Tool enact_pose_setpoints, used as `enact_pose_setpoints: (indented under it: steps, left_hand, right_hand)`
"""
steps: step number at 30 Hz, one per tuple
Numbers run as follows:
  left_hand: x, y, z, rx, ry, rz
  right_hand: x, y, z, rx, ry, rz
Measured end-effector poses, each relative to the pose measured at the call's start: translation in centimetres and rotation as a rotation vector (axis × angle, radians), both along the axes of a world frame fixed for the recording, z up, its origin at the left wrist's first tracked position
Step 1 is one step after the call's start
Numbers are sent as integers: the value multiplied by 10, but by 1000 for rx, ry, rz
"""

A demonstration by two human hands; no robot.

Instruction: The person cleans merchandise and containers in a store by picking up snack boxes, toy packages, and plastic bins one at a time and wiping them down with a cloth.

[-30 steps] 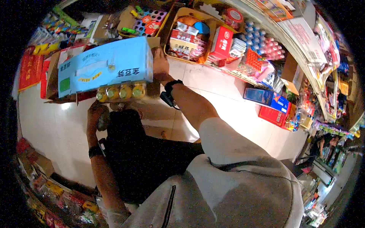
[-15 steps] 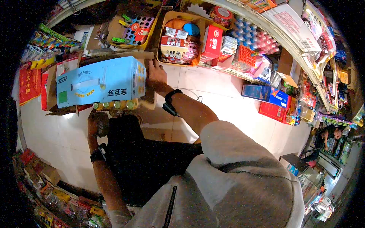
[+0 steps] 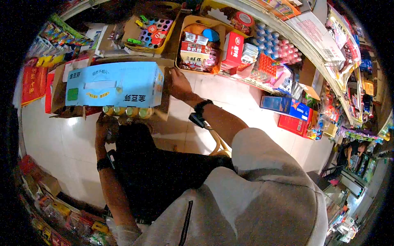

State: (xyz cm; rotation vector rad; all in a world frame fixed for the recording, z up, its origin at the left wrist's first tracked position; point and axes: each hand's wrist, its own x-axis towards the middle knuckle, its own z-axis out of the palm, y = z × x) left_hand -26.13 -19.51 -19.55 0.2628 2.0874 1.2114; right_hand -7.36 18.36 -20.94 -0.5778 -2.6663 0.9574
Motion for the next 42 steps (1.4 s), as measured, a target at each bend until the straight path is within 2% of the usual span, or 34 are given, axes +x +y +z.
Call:
enact_pose_setpoints:
  steps: [1,2,3,5,8,12,14,17,19,22,23,25,26,27,29,31,33,34,36,39,42]
  left_hand:
    - [1,-1,1,8,5,-17]
    - [1,-1,2,18,10,-33]
    - [-1,-2,0,22,13,-27]
    - [-2,-4,-7,47,-2,-3]
    - [-13,-15,-32,-85,18,11]
    - [-13,-16,-33,-134,121,-42]
    - [-11,-14,-31,-111,126,-48]
    - [-15,-25,-47,-84,113,-35]
    - [-15,-24,-47,-68,102,-33]
    - [-15,-23,-43,-104,141,-75]
    - [-15,-21,-41,-144,191,-117]
    - [-17,-23,-50,-106,201,-97]
    - [-17,-27,-56,-75,210,-79]
    - [-19,-32,-69,-74,209,-77]
    - [-25,-41,-91,-33,271,-49]
    - [-20,-33,-77,-57,273,-45]
    - [-14,-21,-50,-79,276,-40]
    - [-9,-15,-34,-56,174,-19]
    - [-6,-14,-28,-30,71,7]
    - [-15,-18,-37,-121,190,-31]
    - [-16,-20,-46,-105,283,-78]
  right_hand:
    - [3,6,3,-114,7,36]
    - [6,6,5,25,71,-32]
    - [10,13,5,28,74,-26]
    - [22,29,5,-57,-190,34]
    - [37,37,1,89,-95,-77]
    - [33,51,6,223,-67,-6]
    - [25,55,20,119,-347,-92]
    - [16,59,12,161,-281,-158]
    - [9,56,14,181,-372,-179]
    - [8,42,3,153,-247,-150]
    - [10,35,-7,88,-90,-122]
    - [2,26,-21,-132,-60,-164]
    - [-3,22,-21,-337,-161,-234]
    - [-8,19,-36,-335,-162,-232]
    - [-15,18,-73,-662,32,-328]
    - [-14,13,-58,-729,14,-335]
    - [-13,4,-38,-974,21,-407]
    - [-13,4,-37,-971,19,-406]
    - [-14,2,-29,-1232,10,-556]
    - [-14,-8,-10,-1247,-96,-472]
    - [-17,2,-74,-1202,-75,-289]
